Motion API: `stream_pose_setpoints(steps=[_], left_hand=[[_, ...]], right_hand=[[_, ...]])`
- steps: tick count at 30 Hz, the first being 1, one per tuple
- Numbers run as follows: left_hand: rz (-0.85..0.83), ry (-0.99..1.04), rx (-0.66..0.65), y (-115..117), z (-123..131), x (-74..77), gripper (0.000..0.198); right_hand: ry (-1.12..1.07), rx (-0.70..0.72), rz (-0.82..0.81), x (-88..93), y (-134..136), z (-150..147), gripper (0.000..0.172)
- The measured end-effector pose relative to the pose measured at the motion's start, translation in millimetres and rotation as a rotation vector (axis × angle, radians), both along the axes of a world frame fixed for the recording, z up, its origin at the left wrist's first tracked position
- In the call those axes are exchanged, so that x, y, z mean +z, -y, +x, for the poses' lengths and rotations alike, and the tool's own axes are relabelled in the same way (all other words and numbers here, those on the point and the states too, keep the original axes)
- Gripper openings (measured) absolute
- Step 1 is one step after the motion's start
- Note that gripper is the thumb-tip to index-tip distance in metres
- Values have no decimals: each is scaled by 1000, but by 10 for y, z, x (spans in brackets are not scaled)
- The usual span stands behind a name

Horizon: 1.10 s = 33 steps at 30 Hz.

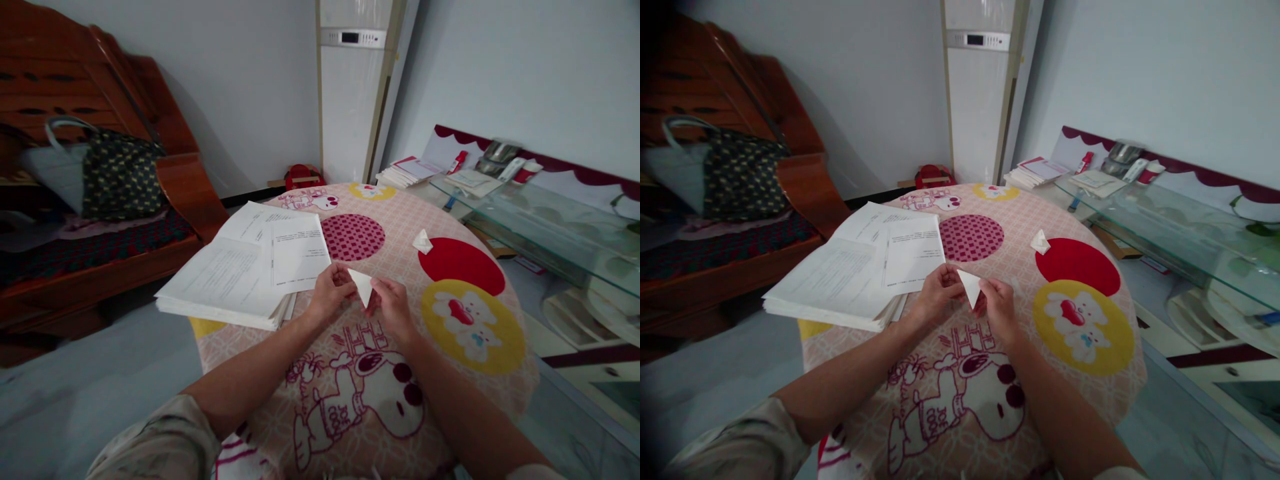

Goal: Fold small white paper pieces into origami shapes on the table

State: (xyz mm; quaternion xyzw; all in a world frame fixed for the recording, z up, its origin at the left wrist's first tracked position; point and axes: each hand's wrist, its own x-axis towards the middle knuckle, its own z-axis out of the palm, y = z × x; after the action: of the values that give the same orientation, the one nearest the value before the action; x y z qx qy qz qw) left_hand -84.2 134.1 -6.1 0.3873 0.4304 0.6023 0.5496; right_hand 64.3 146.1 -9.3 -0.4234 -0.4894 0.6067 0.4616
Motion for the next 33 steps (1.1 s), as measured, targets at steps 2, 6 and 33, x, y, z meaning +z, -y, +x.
stream_pose_setpoints(steps=[2, 6, 33], left_hand=[[14, -82, 84, -13, -15, -34, 28], [-12, -120, 71, -9, -32, -23, 18], [-133, 193, -213, -5, -80, 32, 32]], right_hand=[[112, -51, 105, -16, 15, -8, 34], [262, -72, 240, -70, 21, 1, 37], [-225, 126, -112, 19, -47, 21, 23]])
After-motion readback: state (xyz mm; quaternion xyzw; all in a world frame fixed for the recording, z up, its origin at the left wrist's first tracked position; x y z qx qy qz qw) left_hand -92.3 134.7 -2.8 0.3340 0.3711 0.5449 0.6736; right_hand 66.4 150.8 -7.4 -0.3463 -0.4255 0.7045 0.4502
